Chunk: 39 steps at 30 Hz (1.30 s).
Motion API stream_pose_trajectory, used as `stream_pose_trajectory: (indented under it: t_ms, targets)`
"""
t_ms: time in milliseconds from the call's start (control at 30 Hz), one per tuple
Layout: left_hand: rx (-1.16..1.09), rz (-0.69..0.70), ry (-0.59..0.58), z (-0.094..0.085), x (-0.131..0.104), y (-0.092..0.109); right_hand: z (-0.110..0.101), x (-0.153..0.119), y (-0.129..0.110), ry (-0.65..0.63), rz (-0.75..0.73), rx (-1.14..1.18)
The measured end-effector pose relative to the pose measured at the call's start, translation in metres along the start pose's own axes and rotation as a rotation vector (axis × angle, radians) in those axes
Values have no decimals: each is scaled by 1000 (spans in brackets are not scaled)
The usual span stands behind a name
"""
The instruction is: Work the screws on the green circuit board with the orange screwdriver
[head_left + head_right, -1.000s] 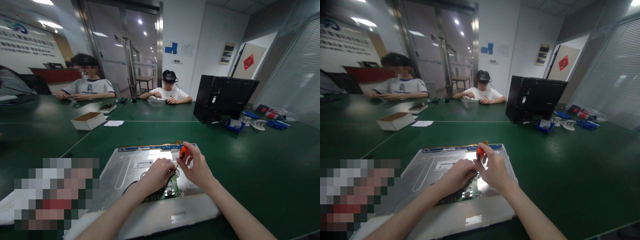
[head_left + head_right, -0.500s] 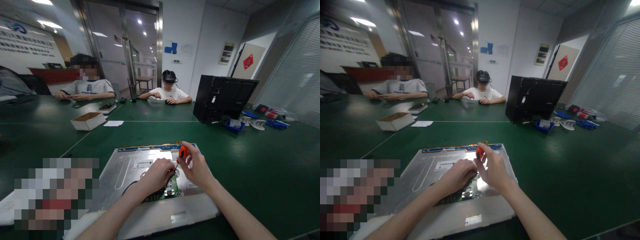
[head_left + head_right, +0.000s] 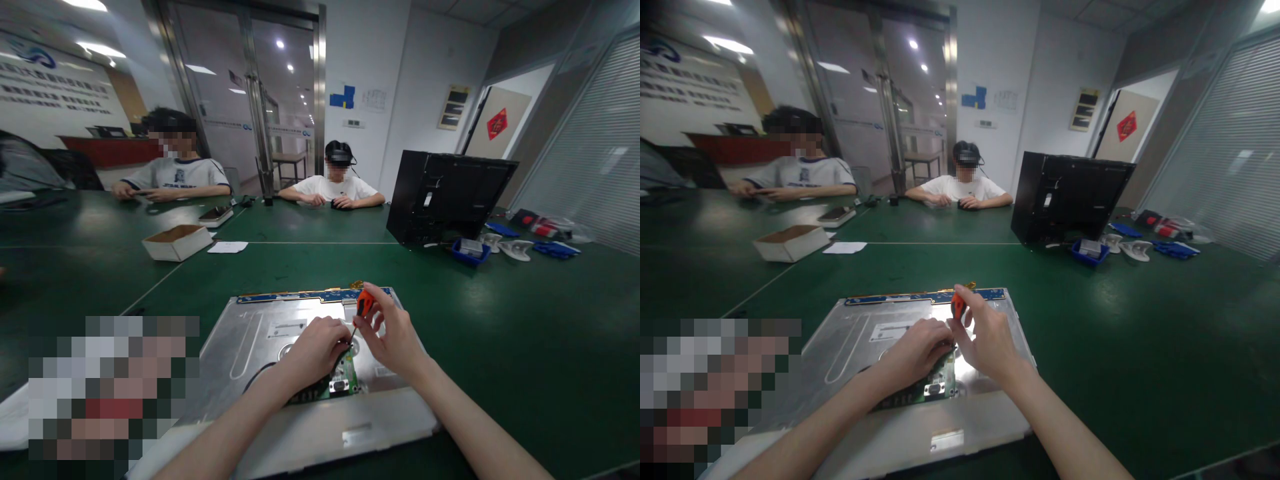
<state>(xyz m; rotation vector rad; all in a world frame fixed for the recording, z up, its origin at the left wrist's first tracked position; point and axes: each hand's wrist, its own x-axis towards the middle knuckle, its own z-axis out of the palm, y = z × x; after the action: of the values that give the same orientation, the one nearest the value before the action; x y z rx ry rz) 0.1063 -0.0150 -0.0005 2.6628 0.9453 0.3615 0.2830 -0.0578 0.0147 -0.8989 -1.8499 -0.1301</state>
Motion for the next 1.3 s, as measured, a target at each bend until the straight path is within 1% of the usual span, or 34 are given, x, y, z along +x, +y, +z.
stream_pose_trajectory:
  t_ms: [167,367,600,933,1133,1300]
  targets:
    - [-6,5,-2,1,0,-1,-1,0,-1,-16,5,9]
    - [-12,21,9,1,0,-1,2,-3,2,11,10,-43]
    - [45,6,13,-2,0,2,3,-2,5,17,14,-51]
    - [66,-2,13,-1,0,3,-2,0,-3,-17,-3,25]
    - [99,7,22,1,0,4,2,-1,2,47,-6,4]
    - [123,7,31,2,0,5,1,-1,2,16,5,-14]
